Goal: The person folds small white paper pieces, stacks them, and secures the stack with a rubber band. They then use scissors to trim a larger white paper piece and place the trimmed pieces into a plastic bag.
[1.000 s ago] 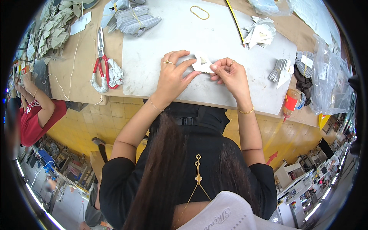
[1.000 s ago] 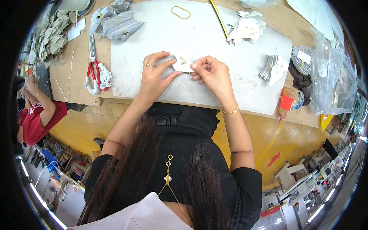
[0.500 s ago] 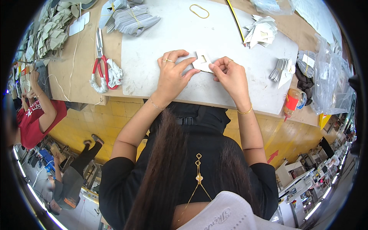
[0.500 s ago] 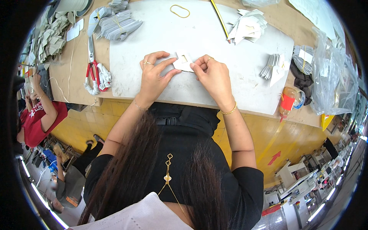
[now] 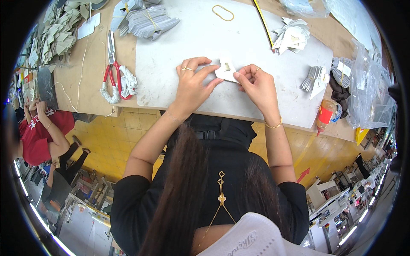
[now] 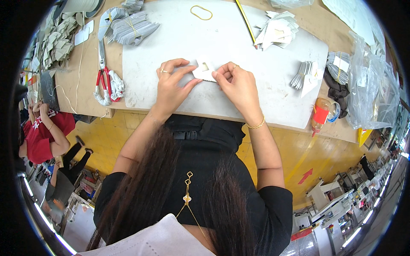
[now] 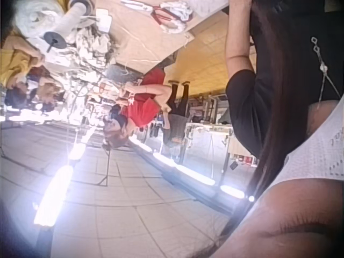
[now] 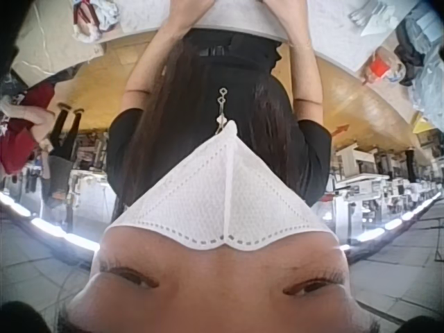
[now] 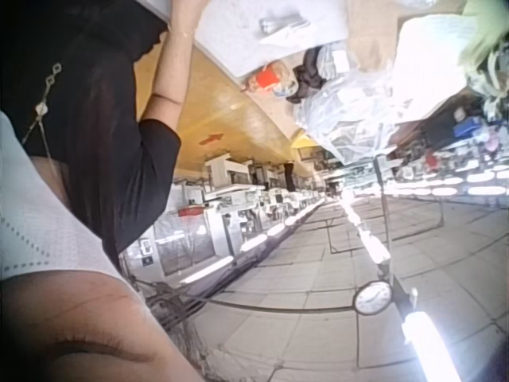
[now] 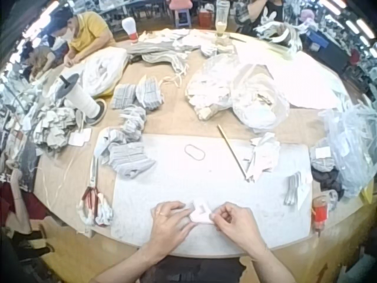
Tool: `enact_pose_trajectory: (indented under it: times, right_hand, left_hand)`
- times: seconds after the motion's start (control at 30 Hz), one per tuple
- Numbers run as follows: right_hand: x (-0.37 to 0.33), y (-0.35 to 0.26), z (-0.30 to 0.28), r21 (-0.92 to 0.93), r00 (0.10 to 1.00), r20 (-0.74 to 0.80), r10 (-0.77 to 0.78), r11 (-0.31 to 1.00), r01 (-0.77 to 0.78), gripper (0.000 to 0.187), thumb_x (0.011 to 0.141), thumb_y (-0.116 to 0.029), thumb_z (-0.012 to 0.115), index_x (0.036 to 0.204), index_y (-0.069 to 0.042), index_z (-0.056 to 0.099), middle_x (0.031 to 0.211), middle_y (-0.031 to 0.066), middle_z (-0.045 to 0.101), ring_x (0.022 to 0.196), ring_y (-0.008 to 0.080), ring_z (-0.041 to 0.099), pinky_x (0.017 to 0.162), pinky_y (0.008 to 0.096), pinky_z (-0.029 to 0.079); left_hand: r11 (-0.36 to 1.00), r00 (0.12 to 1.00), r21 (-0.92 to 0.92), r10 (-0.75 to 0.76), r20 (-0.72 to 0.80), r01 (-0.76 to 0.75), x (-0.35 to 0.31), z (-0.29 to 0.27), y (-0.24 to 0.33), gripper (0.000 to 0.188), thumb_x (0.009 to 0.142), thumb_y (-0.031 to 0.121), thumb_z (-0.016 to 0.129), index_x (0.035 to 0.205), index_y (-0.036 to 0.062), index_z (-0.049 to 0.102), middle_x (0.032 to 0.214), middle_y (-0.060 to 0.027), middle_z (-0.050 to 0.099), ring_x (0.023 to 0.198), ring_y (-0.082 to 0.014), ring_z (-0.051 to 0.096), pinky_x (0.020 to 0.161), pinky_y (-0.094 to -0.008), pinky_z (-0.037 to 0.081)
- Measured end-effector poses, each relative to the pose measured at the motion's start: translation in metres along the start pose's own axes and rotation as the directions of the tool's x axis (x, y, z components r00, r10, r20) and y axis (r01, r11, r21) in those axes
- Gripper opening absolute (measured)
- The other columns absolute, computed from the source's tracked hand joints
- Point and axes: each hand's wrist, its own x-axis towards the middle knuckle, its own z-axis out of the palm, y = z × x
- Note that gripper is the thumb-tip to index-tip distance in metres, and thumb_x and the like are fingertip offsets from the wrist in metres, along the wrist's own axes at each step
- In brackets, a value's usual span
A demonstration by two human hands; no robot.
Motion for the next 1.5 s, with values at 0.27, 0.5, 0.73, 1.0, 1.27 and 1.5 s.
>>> enact_pose_trajectory:
  times: [0.27, 0.5, 0.73, 1.0, 1.27, 1.5]
  right_hand:
    - [-0.013, -0.002, -0.009, 0.568, 0.935, -0.054, -0.349, 0.76, 0.317, 0.045, 0.086, -0.005, 0.073, 0.112, -0.013, 0.036, 0.107, 0.004, 0.048, 0.109, 0.0195, 0.06, 0.083, 0.0281, 0.052]
    - [-0.015, -0.012, -0.011, 0.919, 0.942, 0.113, -0.317, 0.393, 0.022, 0.046, 0.091, -0.009, 0.063, 0.121, -0.021, 0.03, 0.12, 0.0074, 0.043, 0.114, 0.0319, 0.062, 0.102, 0.0464, 0.048]
    - [-0.016, -0.01, -0.01, 0.939, 0.936, 0.069, -0.346, 0.34, 0.056, 0.04, 0.094, -0.016, 0.058, 0.123, -0.022, 0.03, 0.12, 0.0085, 0.045, 0.103, 0.0312, 0.067, 0.1, 0.0477, 0.048]
    - [-0.013, -0.007, -0.01, 0.948, 0.908, 0.057, -0.415, 0.309, 0.081, 0.041, 0.096, -0.018, 0.057, 0.126, -0.021, 0.029, 0.12, 0.0098, 0.045, 0.1, 0.0293, 0.067, 0.093, 0.0443, 0.054]
    - [-0.033, -0.027, -0.017, 0.623, 0.916, -0.157, -0.369, 0.683, 0.382, 0.063, 0.082, 0.008, 0.071, 0.127, -0.011, 0.032, 0.121, 0.0108, 0.042, 0.094, 0.0232, 0.069, 0.092, 0.0366, 0.053]
    - [-0.034, -0.027, -0.013, -0.053, 0.762, -0.312, -0.567, 0.811, 0.582, 0.074, 0.076, 0.006, 0.079, 0.134, -0.006, 0.034, 0.127, 0.0125, 0.041, 0.096, 0.0168, 0.064, 0.091, 0.0324, 0.049]
  left_hand:
    - [0.995, 0.995, -0.055, 0.084, -0.06, -0.088, 0.002, -0.037, 0.025, 0.039, 0.065, 0.017, 0.089, 0.101, 0.0109, 0.074, 0.111, -0.0058, 0.061, 0.107, -0.024, 0.055, 0.09, -0.0357, 0.044]
    - [0.984, 0.984, -0.066, 0.157, -0.084, -0.163, 0.007, -0.049, 0.041, 0.041, 0.065, 0.019, 0.089, 0.102, 0.0121, 0.073, 0.116, -0.0065, 0.059, 0.111, -0.0254, 0.053, 0.091, -0.0366, 0.044]
    - [0.985, 0.984, -0.079, 0.146, -0.097, -0.154, 0.006, -0.05, 0.041, 0.042, 0.064, 0.021, 0.09, 0.102, 0.013, 0.073, 0.119, -0.0065, 0.058, 0.113, -0.0254, 0.051, 0.093, -0.0368, 0.043]
    - [0.985, 0.983, -0.074, 0.146, -0.11, -0.155, 0.005, -0.051, 0.044, 0.042, 0.065, 0.021, 0.089, 0.102, 0.0141, 0.073, 0.119, -0.0055, 0.057, 0.114, -0.0254, 0.05, 0.094, -0.0373, 0.042]
    - [0.979, 0.973, 0.073, 0.198, -0.123, -0.19, 0.003, -0.051, 0.045, 0.039, 0.065, 0.021, 0.089, 0.101, 0.0151, 0.073, 0.119, -0.0046, 0.057, 0.112, -0.0257, 0.049, 0.095, -0.0377, 0.039]
    - [0.967, 0.957, 0.123, 0.24, -0.162, -0.222, 0.002, -0.042, 0.04, 0.036, 0.068, 0.03, 0.086, 0.1, 0.0188, 0.073, 0.12, -0.0004, 0.057, 0.112, -0.0247, 0.044, 0.093, -0.0371, 0.033]
